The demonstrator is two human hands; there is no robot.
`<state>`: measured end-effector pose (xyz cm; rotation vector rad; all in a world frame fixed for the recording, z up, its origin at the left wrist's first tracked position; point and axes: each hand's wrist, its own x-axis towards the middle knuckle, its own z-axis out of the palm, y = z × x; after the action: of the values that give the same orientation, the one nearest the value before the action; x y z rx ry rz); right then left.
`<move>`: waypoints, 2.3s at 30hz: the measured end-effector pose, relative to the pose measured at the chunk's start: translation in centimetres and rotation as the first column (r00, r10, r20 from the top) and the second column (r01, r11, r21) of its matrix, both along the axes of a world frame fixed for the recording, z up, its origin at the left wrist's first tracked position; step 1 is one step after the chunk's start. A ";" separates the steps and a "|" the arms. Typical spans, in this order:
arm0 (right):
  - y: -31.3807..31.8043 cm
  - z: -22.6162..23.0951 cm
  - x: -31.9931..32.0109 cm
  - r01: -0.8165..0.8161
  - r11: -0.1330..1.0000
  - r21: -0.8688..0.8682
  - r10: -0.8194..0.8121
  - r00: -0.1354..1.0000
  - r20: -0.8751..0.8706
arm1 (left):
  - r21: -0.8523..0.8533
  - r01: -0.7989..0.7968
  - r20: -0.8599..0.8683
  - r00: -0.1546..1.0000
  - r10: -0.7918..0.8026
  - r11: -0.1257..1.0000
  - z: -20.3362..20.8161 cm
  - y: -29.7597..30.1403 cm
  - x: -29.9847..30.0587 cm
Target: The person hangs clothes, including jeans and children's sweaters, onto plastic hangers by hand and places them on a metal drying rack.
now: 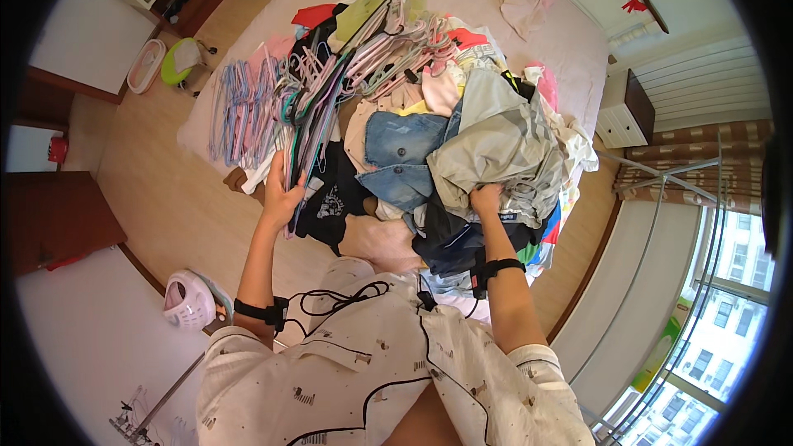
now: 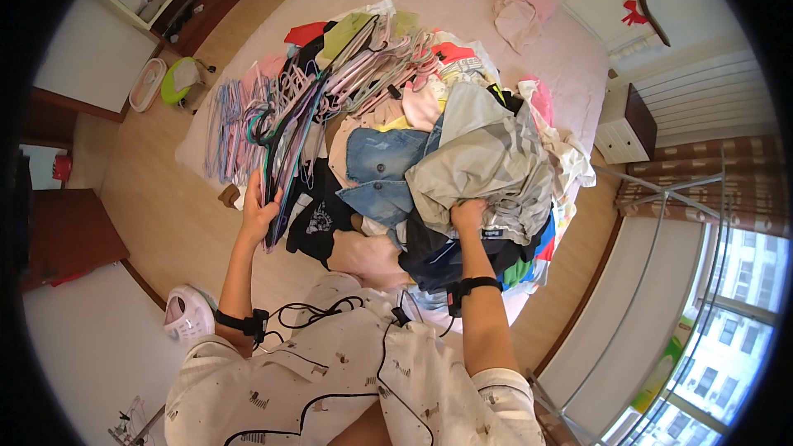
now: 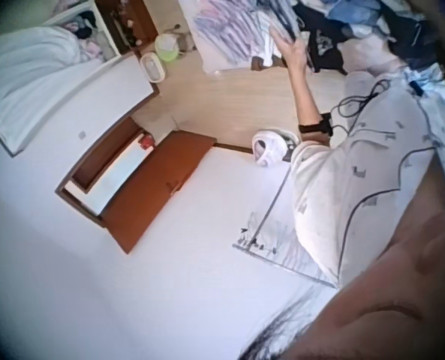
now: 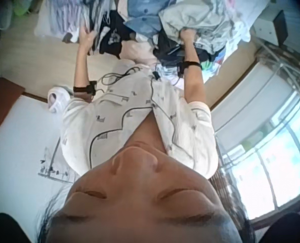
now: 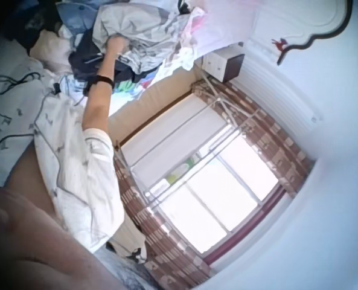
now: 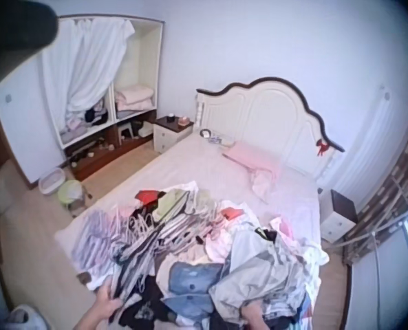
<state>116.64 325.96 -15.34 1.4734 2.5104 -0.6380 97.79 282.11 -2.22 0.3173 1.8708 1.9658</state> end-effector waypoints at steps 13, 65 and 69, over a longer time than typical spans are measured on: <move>2.4 -3.2 0.9 -0.143 0.990 -0.011 0.141 0.984 -0.107 | -0.532 -0.207 -0.206 0.972 0.112 0.821 -19.6 2.9 8.5; -2.3 13.6 22.5 -0.138 -0.063 -0.988 -0.812 0.583 -0.030 | -0.438 0.712 -0.588 0.234 -0.774 0.548 9.0 31.7 21.8; -3.1 14.8 23.1 -0.497 -0.189 -0.847 -0.959 0.277 0.051 | -0.462 0.793 -0.456 0.172 -0.873 0.398 10.5 31.6 26.6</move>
<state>139.79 322.89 -0.54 0.9447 0.1788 -3.2440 124.41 313.69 8.27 1.7907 1.4751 0.9166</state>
